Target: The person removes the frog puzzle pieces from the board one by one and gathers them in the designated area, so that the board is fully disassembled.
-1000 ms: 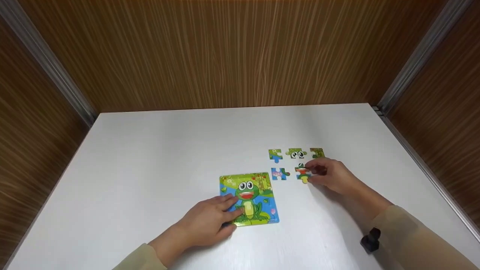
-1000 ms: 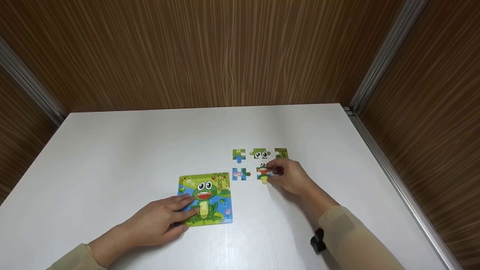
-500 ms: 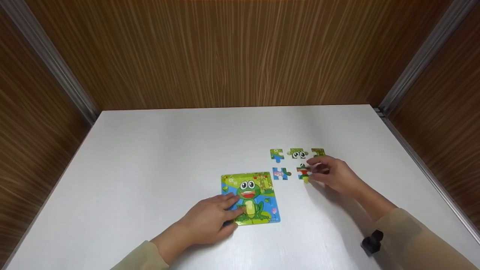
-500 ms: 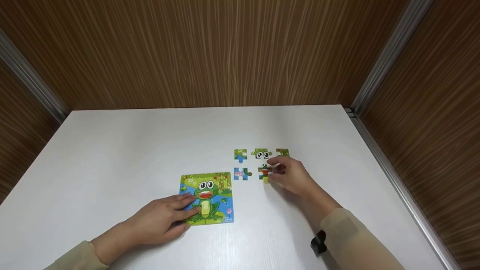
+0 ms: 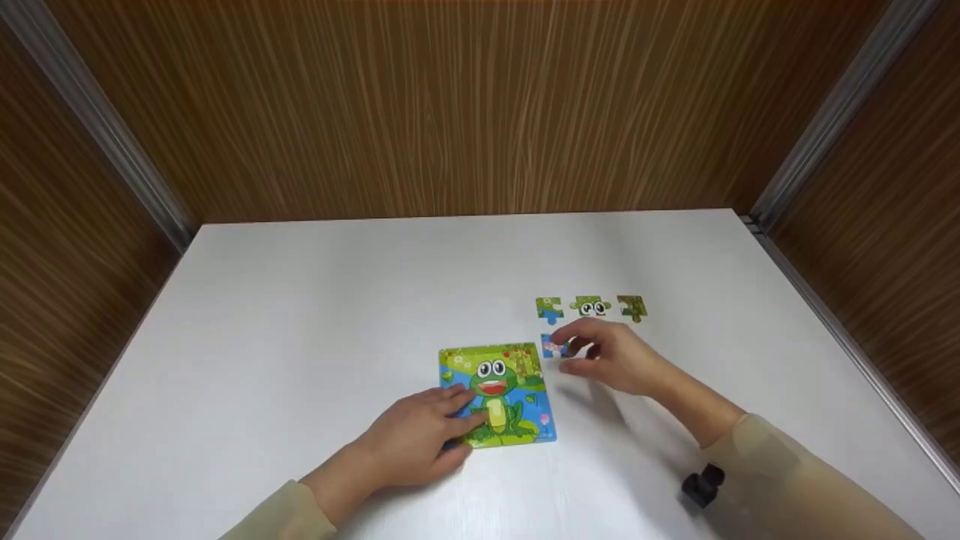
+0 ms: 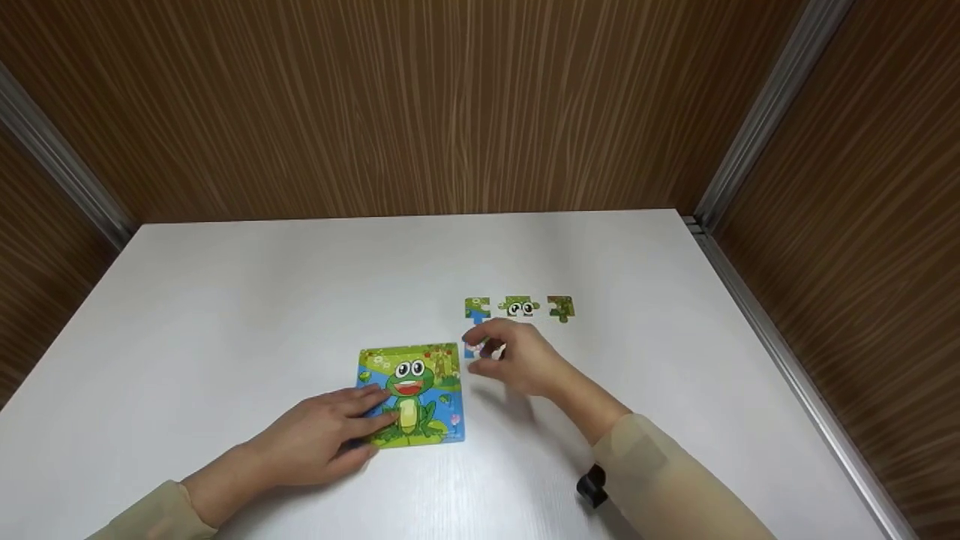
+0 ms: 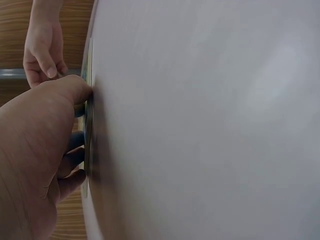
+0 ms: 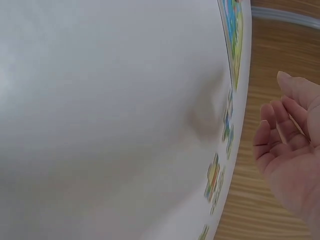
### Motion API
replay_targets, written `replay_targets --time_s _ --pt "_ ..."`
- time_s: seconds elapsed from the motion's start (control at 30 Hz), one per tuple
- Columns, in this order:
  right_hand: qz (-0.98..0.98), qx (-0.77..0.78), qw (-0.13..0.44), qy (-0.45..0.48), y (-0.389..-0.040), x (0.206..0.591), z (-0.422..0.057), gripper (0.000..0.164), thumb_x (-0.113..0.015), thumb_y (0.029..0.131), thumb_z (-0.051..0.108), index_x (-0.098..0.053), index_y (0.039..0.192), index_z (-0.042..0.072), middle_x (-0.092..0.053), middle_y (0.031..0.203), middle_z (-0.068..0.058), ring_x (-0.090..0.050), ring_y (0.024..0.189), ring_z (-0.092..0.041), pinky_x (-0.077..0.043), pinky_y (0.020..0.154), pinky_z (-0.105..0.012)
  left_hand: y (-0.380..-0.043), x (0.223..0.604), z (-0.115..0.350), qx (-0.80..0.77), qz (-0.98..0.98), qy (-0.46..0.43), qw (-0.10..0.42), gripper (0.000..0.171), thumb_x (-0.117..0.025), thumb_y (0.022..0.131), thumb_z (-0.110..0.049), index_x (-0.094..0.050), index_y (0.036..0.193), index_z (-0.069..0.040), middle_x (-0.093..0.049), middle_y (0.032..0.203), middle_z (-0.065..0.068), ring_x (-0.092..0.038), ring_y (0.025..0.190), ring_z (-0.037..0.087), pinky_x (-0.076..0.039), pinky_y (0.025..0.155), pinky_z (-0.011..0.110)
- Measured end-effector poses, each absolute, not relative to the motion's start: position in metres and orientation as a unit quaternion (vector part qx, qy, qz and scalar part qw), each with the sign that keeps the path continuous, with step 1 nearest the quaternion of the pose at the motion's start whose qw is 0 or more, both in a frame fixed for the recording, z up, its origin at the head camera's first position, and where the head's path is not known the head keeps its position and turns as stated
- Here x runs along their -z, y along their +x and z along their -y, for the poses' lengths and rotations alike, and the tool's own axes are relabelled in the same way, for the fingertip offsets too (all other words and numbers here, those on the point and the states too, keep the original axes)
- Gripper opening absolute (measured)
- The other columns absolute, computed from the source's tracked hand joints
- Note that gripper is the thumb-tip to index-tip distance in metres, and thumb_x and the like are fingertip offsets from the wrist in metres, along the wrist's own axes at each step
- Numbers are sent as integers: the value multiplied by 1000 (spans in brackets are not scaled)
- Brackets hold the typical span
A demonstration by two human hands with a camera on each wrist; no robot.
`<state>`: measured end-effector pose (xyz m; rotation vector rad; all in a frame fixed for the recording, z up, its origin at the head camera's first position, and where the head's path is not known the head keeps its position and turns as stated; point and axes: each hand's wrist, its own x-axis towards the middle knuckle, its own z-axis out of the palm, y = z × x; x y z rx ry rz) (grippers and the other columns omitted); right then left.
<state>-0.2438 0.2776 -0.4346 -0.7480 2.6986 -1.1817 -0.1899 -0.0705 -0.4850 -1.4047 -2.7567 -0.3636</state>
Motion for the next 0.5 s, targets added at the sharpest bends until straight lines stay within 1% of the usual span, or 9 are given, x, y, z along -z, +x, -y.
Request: replay_targets --time_s 0.1,0.33,0.5 --pt "-882 390 61 -257 -244 439 -267 35 -81 95 12 -73 127 4 -73 123 -12 -69 104 -25 -57 86 -31 -190 485 71 117 886 -448 10 46 -54 106 -36 -67 147 -19 -55 156 13 -50 147 31 -42 119 44" --pt "-874 392 78 -278 -243 454 -254 32 -80 94 7 -74 124 3 -73 117 -11 -69 99 -24 -57 80 -28 -190 483 71 111 888 -446 6 47 -54 106 -37 -66 148 -20 -53 158 13 -49 148 30 -40 120 44" --pt "-874 384 82 -287 -243 462 -251 34 -82 91 8 -75 124 5 -73 111 -7 -63 93 -23 -53 77 -26 -189 480 68 101 889 -447 -3 46 -54 106 -36 -65 149 -20 -53 158 13 -48 148 30 -39 121 44"
